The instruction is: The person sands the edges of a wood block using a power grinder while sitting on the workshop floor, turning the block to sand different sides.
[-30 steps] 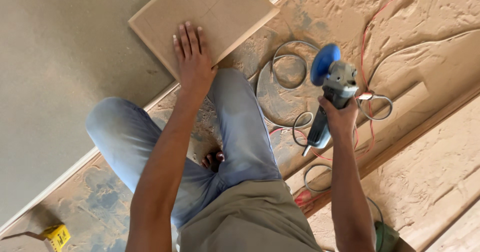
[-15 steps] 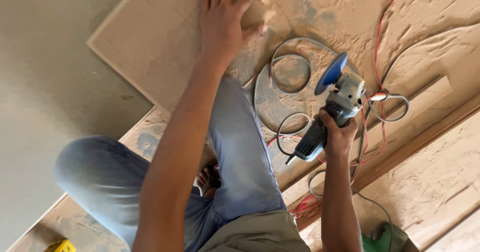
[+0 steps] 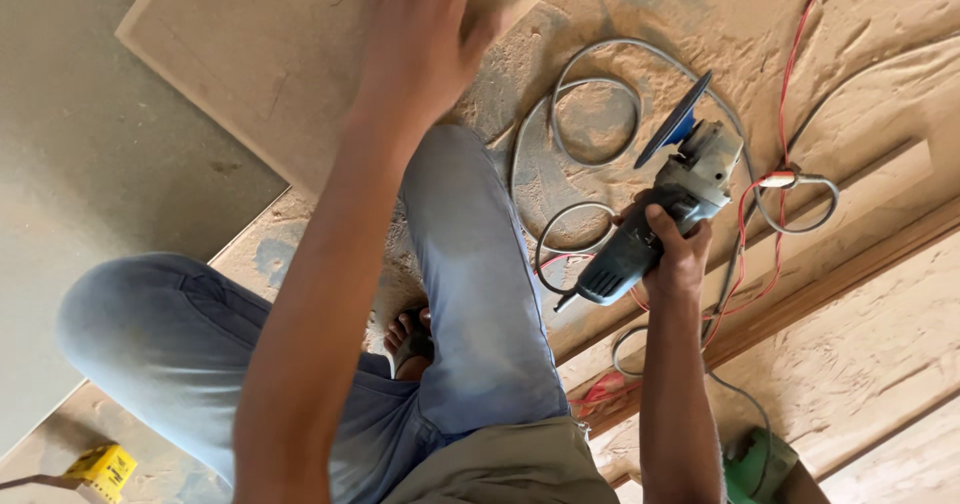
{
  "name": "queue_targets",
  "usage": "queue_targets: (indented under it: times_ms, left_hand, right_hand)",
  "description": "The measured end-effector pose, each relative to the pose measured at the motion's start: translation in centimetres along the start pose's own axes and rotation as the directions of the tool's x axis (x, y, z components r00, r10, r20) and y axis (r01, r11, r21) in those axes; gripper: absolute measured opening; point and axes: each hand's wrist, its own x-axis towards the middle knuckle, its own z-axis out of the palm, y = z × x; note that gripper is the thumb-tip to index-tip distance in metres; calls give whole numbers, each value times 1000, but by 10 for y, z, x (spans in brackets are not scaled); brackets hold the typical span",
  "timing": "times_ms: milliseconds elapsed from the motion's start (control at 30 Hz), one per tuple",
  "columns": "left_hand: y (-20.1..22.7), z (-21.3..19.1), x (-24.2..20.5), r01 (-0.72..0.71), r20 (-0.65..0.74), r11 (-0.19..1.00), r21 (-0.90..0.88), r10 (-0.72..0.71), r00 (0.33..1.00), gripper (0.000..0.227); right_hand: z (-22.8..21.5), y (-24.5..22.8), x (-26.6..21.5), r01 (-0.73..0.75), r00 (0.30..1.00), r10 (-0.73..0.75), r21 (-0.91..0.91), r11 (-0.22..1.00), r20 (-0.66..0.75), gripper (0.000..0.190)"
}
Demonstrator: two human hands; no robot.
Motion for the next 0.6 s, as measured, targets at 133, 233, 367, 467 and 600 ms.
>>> queue_targets:
  times_ms: [133,233,367,467,600]
  left_hand:
    - [-9,-31,-82,17,-3,973,231,-16,1000,105]
    - [-19,-42,-135,144,-10,935,324,-149,989,107]
    - [-29,-30,-155,215,-123,863,457,-178,976,81]
    - [-35,-21,-155,182,-175,880,440,-115,978,64]
    - [-38,-24,-155,153,-185,901,407,-83,979,64]
  right_hand:
    - [-5,-6,9,51,995,-53,25,998,83,47]
    - [0,-10,15,118,983,-117,0,993,141,60]
    - [19,-17,16,218,968,-210,-47,975,138,66]
    - [29,-29,10,347,929,-314,-174,921,194,65]
    - [44,-46,8,317,936,-259,-252,914,237,64]
